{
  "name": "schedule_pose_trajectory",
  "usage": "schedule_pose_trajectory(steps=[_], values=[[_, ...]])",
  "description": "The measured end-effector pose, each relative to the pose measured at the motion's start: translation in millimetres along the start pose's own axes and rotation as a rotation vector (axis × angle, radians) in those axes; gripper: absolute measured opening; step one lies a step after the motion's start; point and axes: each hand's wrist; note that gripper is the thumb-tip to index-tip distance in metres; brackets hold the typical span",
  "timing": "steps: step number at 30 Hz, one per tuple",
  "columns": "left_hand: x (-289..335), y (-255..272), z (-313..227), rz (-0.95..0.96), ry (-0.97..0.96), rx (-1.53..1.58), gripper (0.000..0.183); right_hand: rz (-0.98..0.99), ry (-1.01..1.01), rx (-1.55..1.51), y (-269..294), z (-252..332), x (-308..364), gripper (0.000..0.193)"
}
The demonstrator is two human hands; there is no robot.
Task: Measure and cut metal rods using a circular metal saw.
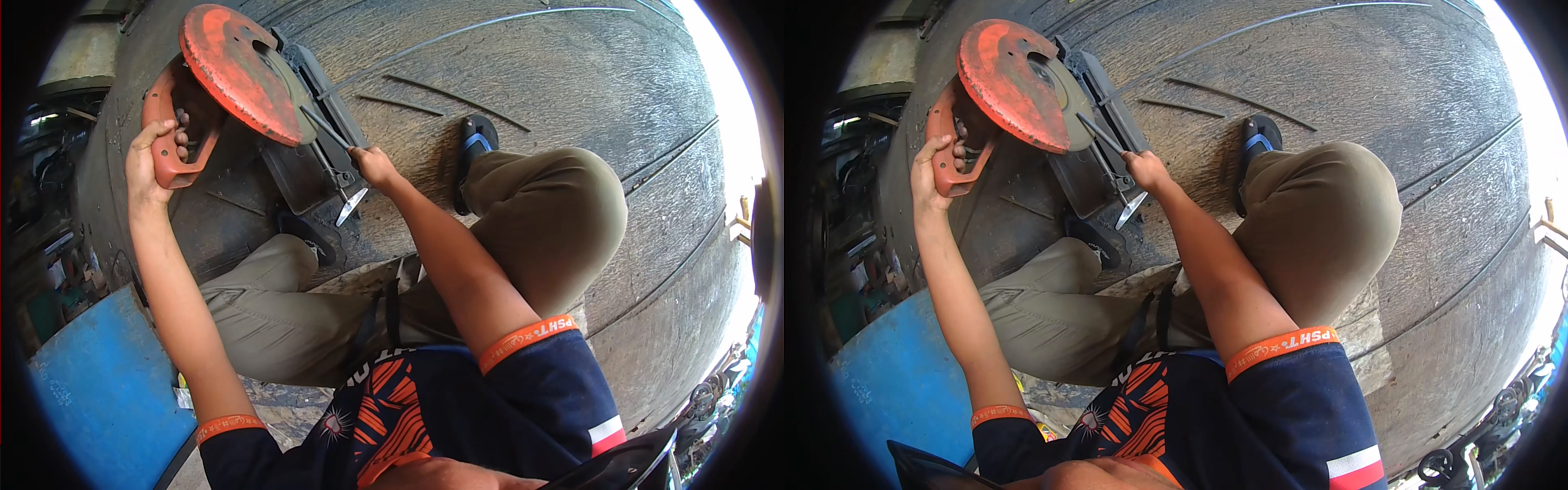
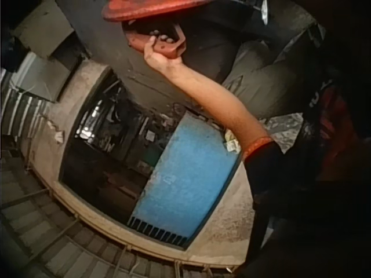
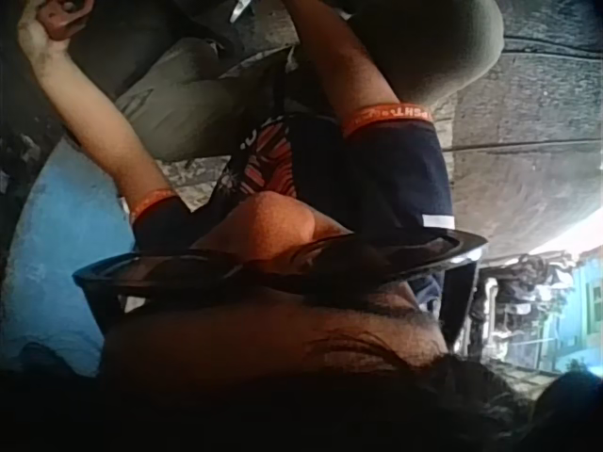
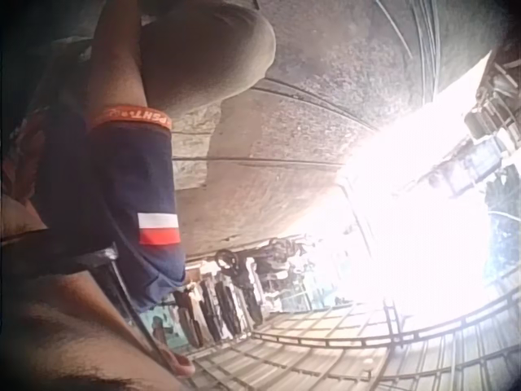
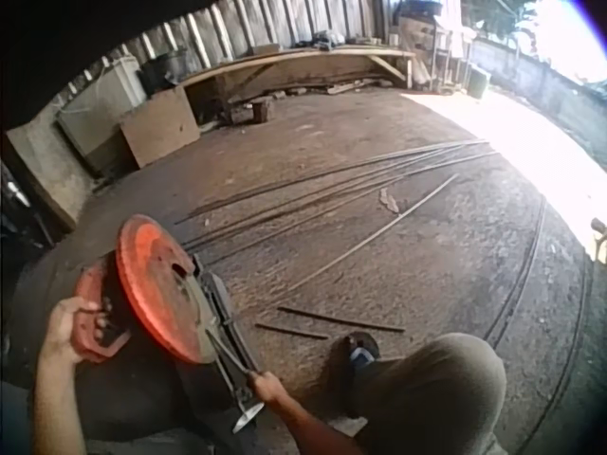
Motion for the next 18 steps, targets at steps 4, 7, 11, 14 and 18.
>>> schedule_pose_trajectory(steps=[4,7,11,14,18], values=[[-2,1,1,0.012,0.009,0.015,0.023,0.056,0.024,0.089,-1,-11,-9,0.051],[-3,-1,3,0.018,0.009,0.018,0.024,0.035,0.004,0.102,-1,-18,-14,0.051],[0,0,-2,0.002,-0.008,0.000,0.024,-0.007,0.083,0.148,-8,-16,-15,0.046],[-4,-1,5,0.005,-0.008,-0.001,0.025,-0.060,0.055,0.155,-3,-16,-10,0.045],[0,3,-2,0.000,-0.002,-0.005,0.025,-0.042,0.043,0.128,-3,-2,-3,0.048]])
Point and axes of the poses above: each hand's wrist, its own x-axis away from the middle knuckle, its own y-axis out of the back of the hand, z = x × y, and after that the axes turned 6 degrees about -y, right-handed
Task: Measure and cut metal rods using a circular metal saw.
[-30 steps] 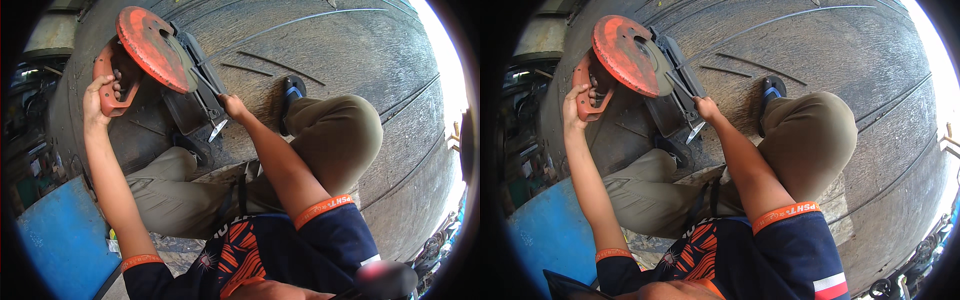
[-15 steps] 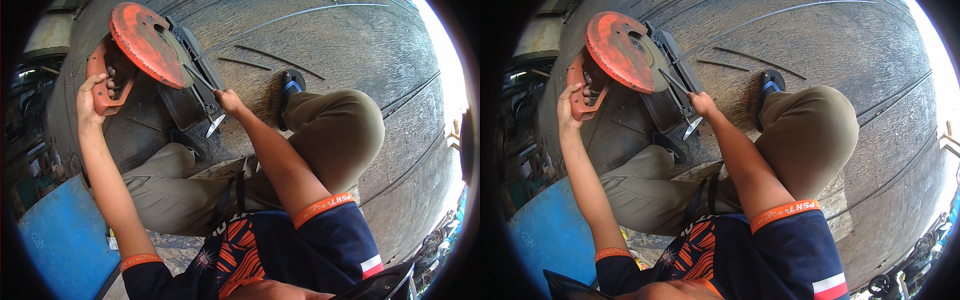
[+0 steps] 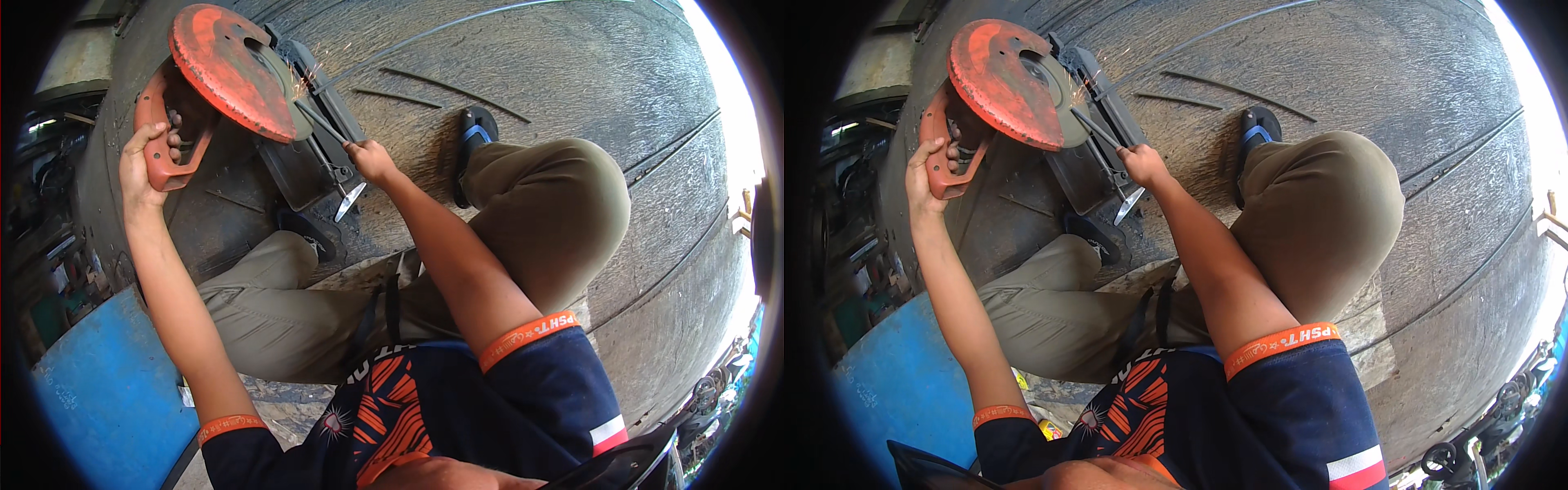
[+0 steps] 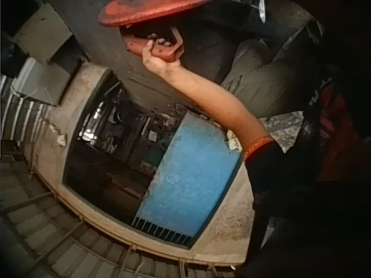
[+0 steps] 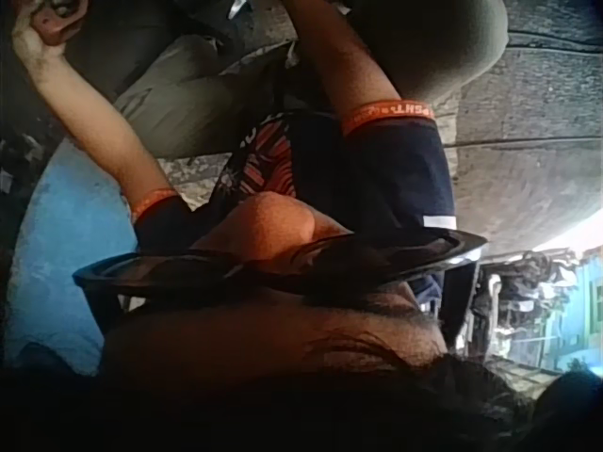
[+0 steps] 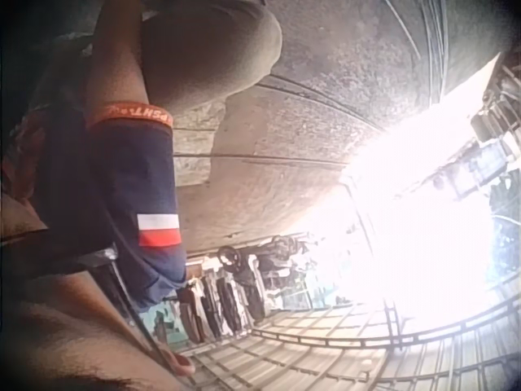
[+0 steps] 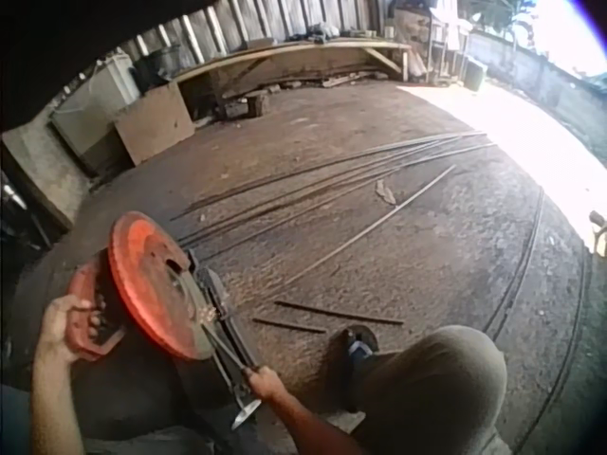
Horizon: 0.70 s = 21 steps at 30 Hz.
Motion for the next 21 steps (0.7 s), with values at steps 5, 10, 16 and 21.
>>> schedule_pose_trajectory(steps=[5,10,16,21], values=[[1,-7,4,-0.020,-0.001,-0.003,0.027,0.020,-0.043,-0.036,7,1,3,0.048],[1,-6,3,0.000,-0.006,0.012,0.028,0.036,-0.067,-0.059,8,9,8,0.048],[1,-4,2,0.006,-0.002,0.021,0.030,0.028,-0.024,-0.028,9,12,11,0.045],[3,-9,2,-0.025,-0.007,0.010,0.035,0.006,0.006,-0.014,10,13,13,0.044]])
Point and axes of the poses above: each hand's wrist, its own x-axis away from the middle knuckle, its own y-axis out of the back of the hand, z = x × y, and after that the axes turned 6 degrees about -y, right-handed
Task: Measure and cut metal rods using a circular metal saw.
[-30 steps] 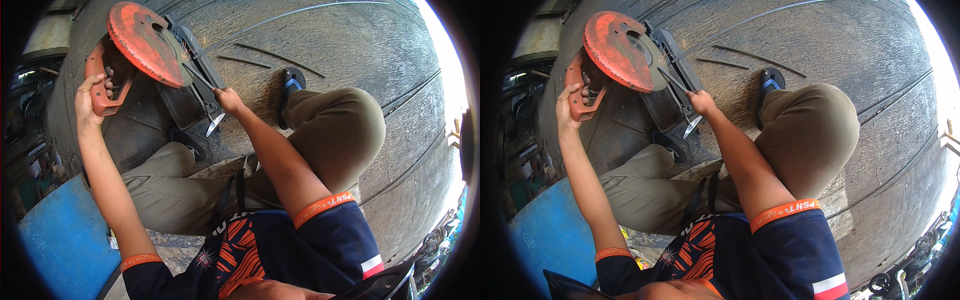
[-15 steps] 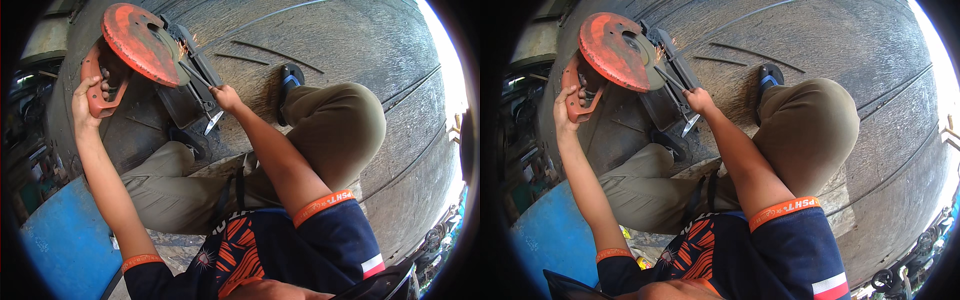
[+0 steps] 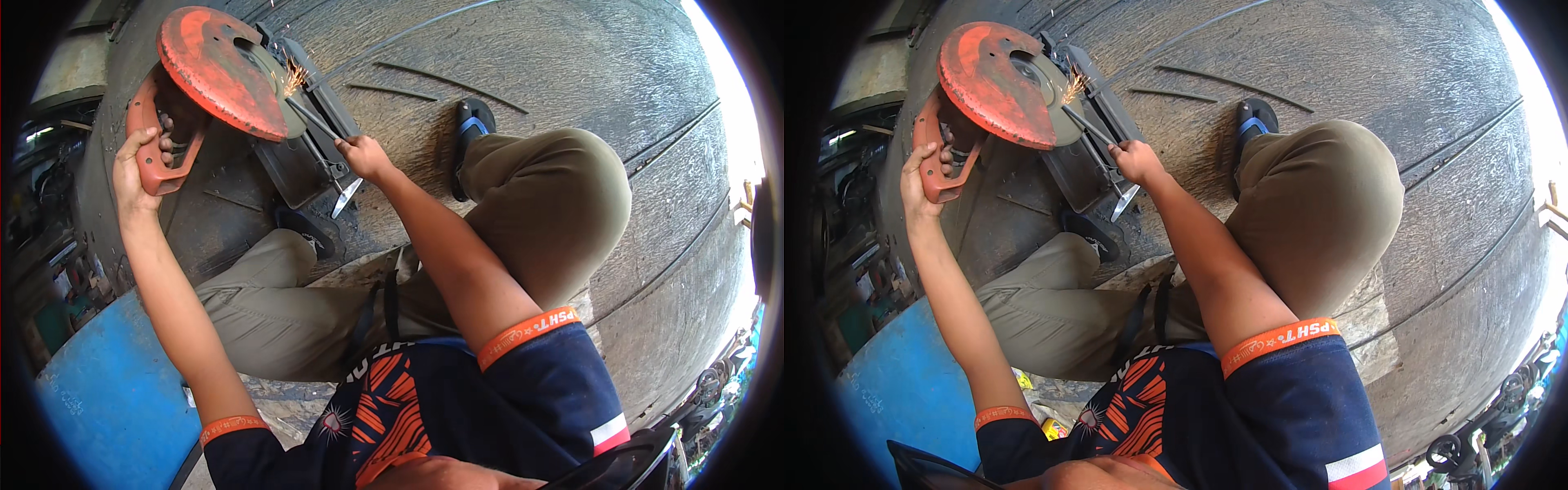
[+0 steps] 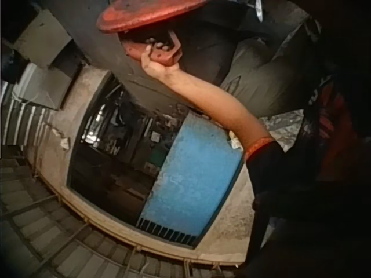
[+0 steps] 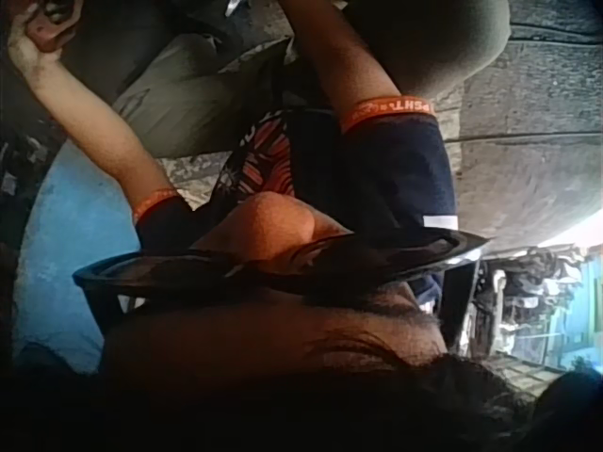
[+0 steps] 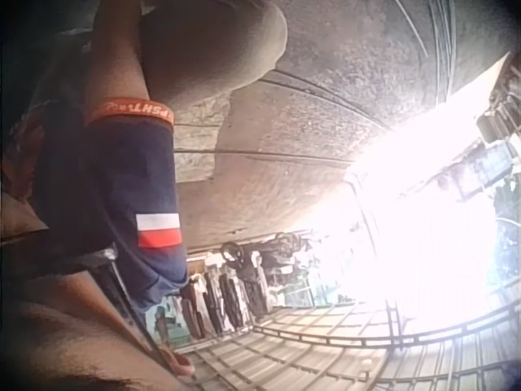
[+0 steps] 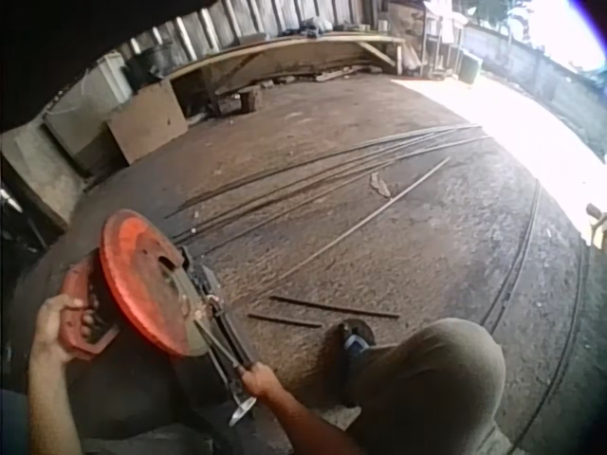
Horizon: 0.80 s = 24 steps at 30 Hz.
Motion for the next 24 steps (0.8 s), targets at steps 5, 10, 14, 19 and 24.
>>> schedule_pose_trajectory(steps=[5,10,14,19,24], values=[[-1.3,1.6,0.1,0.009,-0.013,-0.005,0.039,0.010,0.003,0.030,2.8,3.7,3.1,0.045],[-0.8,3.3,-1.5,-0.002,0.024,0.009,0.041,0.034,-0.009,0.051,4.2,8.5,5.9,0.044],[-1.8,3.1,-0.8,-0.013,0.027,0.004,0.042,0.017,0.003,0.041,3.9,7.0,5.2,0.044],[-2.4,4.5,0.6,-0.006,0.016,0.002,0.043,-0.021,0.040,0.057,0.8,1.8,2.8,0.046],[-3.1,4.0,0.0,-0.003,0.021,-0.004,0.043,-0.040,0.067,0.045,-1.4,-0.5,2.8,0.045]])
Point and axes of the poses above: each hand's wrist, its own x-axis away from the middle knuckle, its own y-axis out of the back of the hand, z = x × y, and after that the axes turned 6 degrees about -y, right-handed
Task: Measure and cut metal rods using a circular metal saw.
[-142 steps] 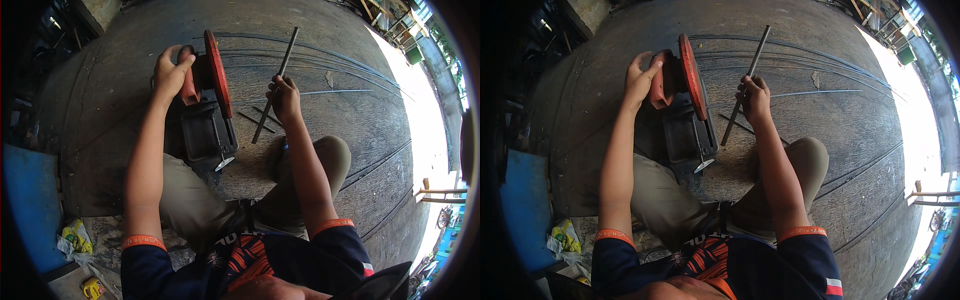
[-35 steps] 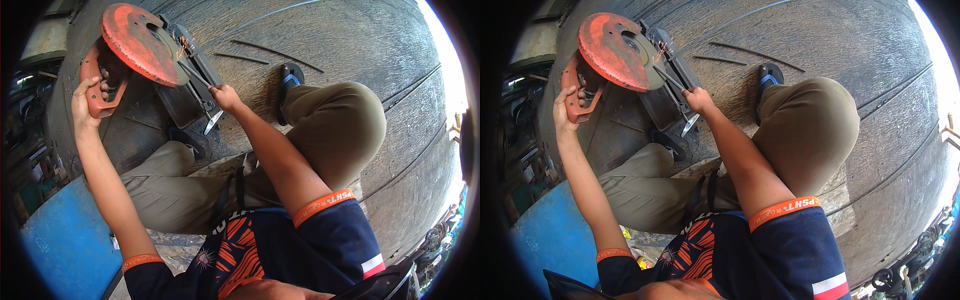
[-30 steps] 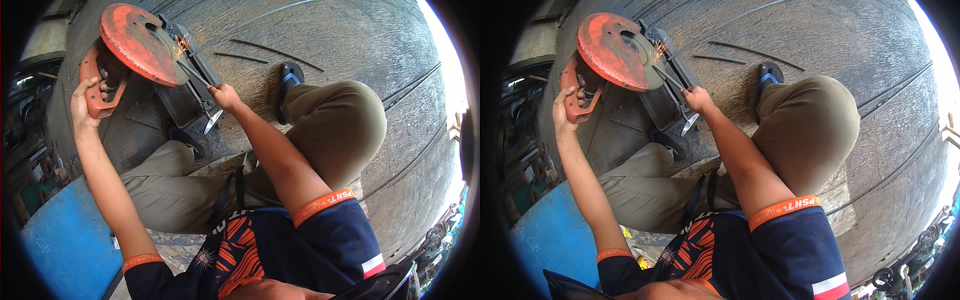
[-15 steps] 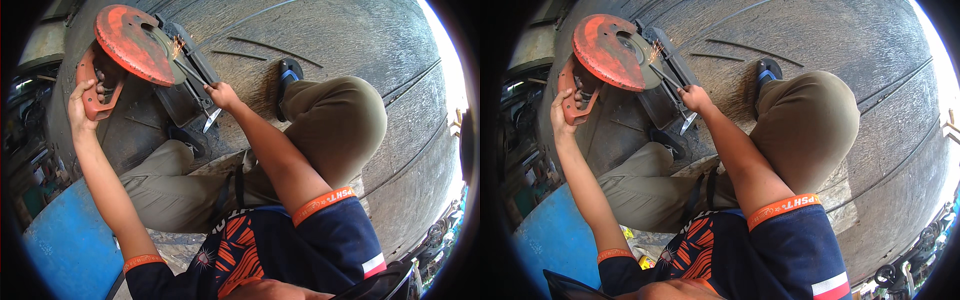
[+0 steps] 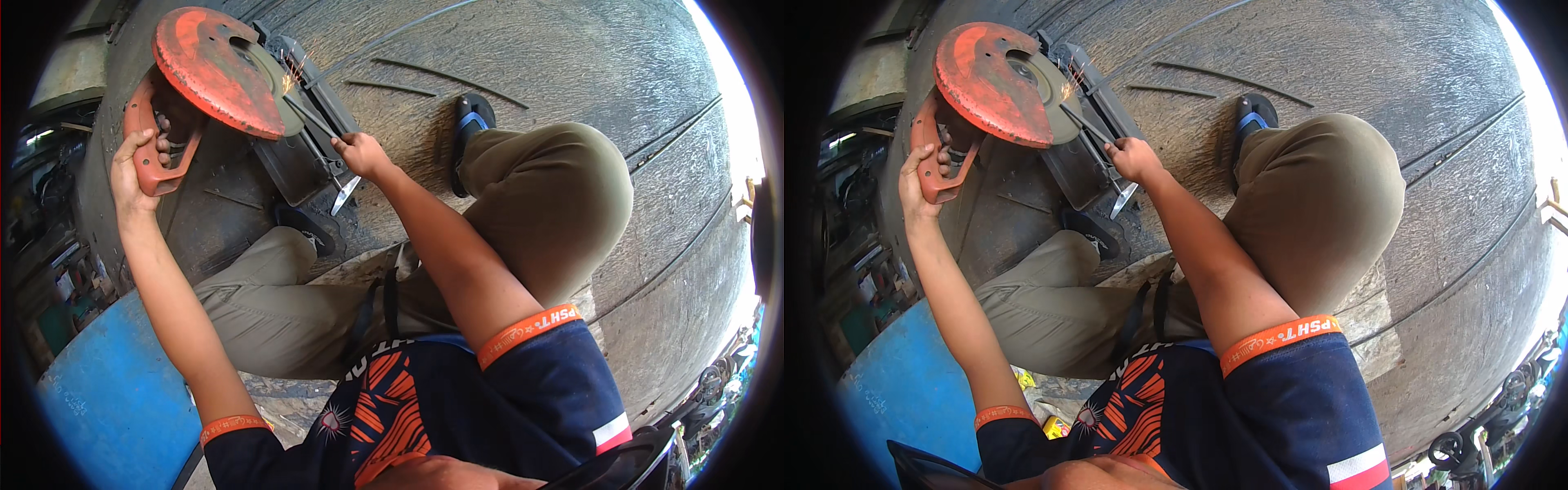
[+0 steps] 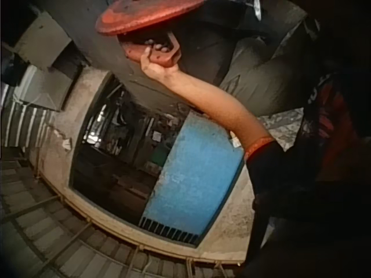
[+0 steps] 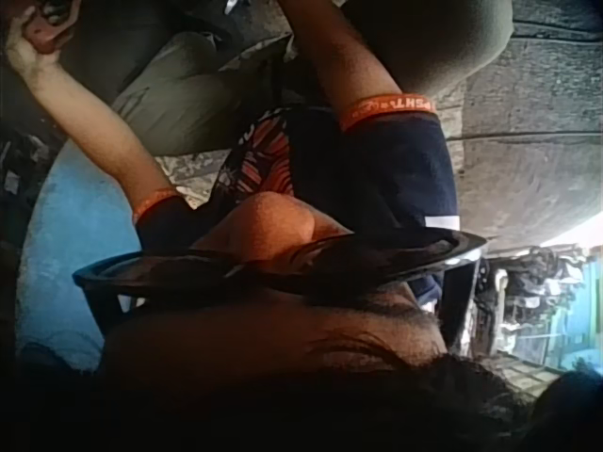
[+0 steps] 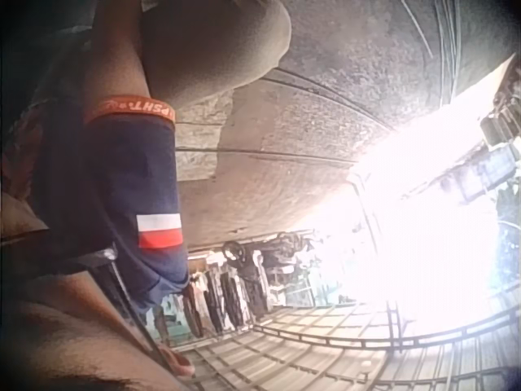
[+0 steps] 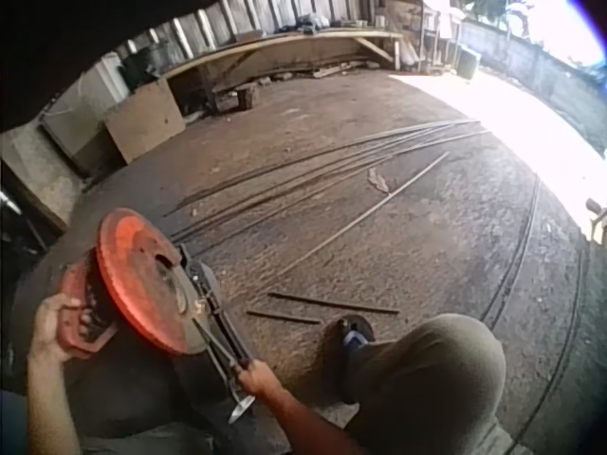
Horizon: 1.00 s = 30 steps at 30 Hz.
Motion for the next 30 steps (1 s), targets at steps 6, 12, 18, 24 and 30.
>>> schedule_pose_trajectory(steps=[6,12,18,24,30], values=[[0,2,1,0.024,-0.014,0.001,0.040,0.036,-0.006,0.035,2,4,2,0.044],[1,-2,0,0.020,-0.021,-0.007,0.037,-0.008,0.033,0.040,2,3,2,0.044],[2,-2,1,0.038,-0.024,-0.001,0.038,0.044,-0.022,0.067,5,7,3,0.043],[4,-4,0,0.022,-0.022,0.005,0.041,0.069,-0.041,0.085,7,10,4,0.043],[1,-2,1,0.035,-0.019,0.006,0.041,-0.028,0.034,0.041,3,4,3,0.040]])
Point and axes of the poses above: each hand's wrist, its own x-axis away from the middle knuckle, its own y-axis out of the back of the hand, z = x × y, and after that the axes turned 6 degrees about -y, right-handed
